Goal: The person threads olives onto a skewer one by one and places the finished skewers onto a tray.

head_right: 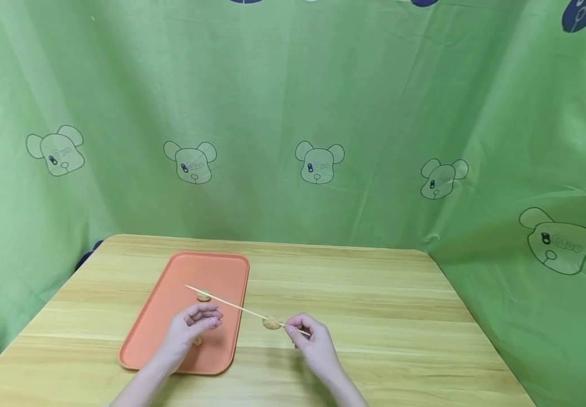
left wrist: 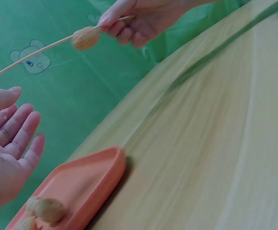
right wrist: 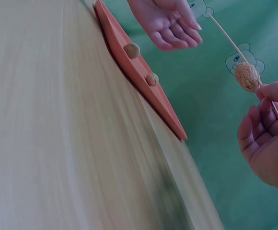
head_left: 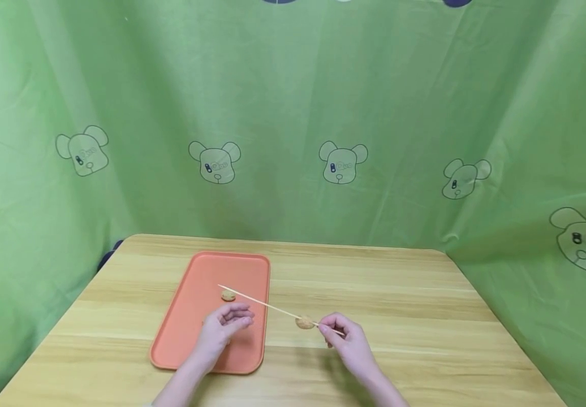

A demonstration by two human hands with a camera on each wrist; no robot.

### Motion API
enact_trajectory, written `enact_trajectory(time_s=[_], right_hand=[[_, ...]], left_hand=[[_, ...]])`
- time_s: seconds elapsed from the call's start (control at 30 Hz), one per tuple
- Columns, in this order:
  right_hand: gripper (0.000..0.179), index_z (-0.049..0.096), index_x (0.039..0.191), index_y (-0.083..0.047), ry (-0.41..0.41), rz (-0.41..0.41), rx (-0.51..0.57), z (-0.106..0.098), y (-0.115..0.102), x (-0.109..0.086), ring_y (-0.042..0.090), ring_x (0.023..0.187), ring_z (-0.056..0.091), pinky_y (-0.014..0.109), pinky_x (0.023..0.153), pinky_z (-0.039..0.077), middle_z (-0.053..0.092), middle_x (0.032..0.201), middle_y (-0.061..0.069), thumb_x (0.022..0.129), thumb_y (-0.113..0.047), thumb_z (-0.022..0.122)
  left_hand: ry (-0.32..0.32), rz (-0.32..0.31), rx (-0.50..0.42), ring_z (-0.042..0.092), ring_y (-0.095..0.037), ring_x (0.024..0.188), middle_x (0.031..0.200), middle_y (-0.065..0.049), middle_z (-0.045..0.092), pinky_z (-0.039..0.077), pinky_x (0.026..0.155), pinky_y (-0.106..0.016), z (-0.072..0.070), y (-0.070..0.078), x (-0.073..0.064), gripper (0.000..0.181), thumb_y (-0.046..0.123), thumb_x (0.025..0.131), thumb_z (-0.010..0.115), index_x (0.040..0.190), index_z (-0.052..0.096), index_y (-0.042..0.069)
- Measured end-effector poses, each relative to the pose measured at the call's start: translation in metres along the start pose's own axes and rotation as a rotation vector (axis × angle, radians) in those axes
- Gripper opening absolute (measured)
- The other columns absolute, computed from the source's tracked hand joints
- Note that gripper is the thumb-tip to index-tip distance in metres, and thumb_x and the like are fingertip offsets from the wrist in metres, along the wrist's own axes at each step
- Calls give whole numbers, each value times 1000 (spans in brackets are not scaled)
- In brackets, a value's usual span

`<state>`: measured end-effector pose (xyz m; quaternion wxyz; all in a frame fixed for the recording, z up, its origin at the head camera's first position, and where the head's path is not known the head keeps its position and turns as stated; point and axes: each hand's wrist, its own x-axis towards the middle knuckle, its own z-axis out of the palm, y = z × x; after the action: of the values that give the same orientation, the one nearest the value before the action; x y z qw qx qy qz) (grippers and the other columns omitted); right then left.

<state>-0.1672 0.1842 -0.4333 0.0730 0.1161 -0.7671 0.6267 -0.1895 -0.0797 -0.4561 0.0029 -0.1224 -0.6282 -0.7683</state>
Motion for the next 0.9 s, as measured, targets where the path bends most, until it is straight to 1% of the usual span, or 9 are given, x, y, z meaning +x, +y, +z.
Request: enact_trajectory(time_s=[0.1, 0.17, 0.27, 0.4, 0.5, 0.57, 0.63, 0.8, 0.9], right_hand=[[9, 60, 86, 8, 0, -9, -17, -6, 1, 0, 10, 58, 49, 22, 50, 44, 52, 66, 2, 85, -1, 62], [10, 60, 86, 8, 3, -11, -24, -10, 1, 0, 10, 58, 49, 22, 51, 44, 52, 66, 1, 85, -2, 62], [9, 61, 86, 7, 21, -4, -29, -16, 1, 0, 9, 58, 49, 22, 51, 45, 52, 65, 1, 85, -2, 62], [7, 61, 85, 4, 47, 9, -36, -22, 1, 1, 11, 58, 49, 23, 51, 45, 51, 64, 2, 86, -3, 62], [8, 61, 85, 5, 56, 15, -41, -27, 3, 0, 12, 58, 49, 23, 51, 44, 50, 64, 1, 86, -3, 62], [9, 60, 85, 6, 61, 24, -41, -29, 4, -1, 12, 58, 49, 23, 51, 44, 50, 64, 1, 86, -3, 61], [10, 60, 86, 7, 65, 38, -44, -30, 6, -2, 13, 58, 49, 23, 52, 44, 50, 64, 1, 86, -3, 61], [10, 60, 87, 7, 71, 68, -52, -32, 10, -3, 12, 58, 48, 24, 53, 43, 49, 63, 1, 86, -3, 62], [10, 61, 87, 6, 72, 72, -57, -33, 11, -3, 12, 58, 48, 25, 52, 43, 50, 63, 2, 85, -3, 62]], left_hand=[[33, 14, 35, 63, -16, 90, 103, -31, 59, 51, 82, -25, -9, 3, 0, 35, -4, 81, 63, 111, 50, -17], [65, 15, 50, 63, -16, 88, 102, -30, 59, 52, 81, -24, -14, 5, 0, 32, -6, 81, 62, 109, 52, -17], [112, 14, 81, 64, -17, 86, 99, -28, 61, 52, 79, -23, -23, 7, 1, 28, -8, 81, 62, 106, 54, -17], [162, -1, 161, 63, -13, 84, 97, -24, 63, 52, 76, -20, -35, 8, 4, 27, -7, 81, 63, 105, 55, -17], [182, -15, 206, 61, -10, 84, 98, -25, 63, 51, 75, -18, -43, 8, 6, 27, -7, 81, 63, 105, 56, -16], [189, -20, 222, 60, -9, 84, 99, -25, 63, 51, 77, -18, -49, 7, 7, 27, -8, 81, 63, 106, 56, -16], [194, -27, 262, 60, -9, 85, 99, -24, 63, 50, 78, -18, -54, 5, 8, 28, -7, 81, 62, 107, 56, -15], [209, -42, 402, 60, -16, 87, 100, -20, 64, 49, 77, -19, -63, -1, 9, 31, -2, 81, 65, 110, 57, -11], [209, -63, 457, 59, -21, 87, 100, -19, 63, 49, 75, -21, -68, -6, 9, 34, -1, 79, 68, 110, 58, -10]])
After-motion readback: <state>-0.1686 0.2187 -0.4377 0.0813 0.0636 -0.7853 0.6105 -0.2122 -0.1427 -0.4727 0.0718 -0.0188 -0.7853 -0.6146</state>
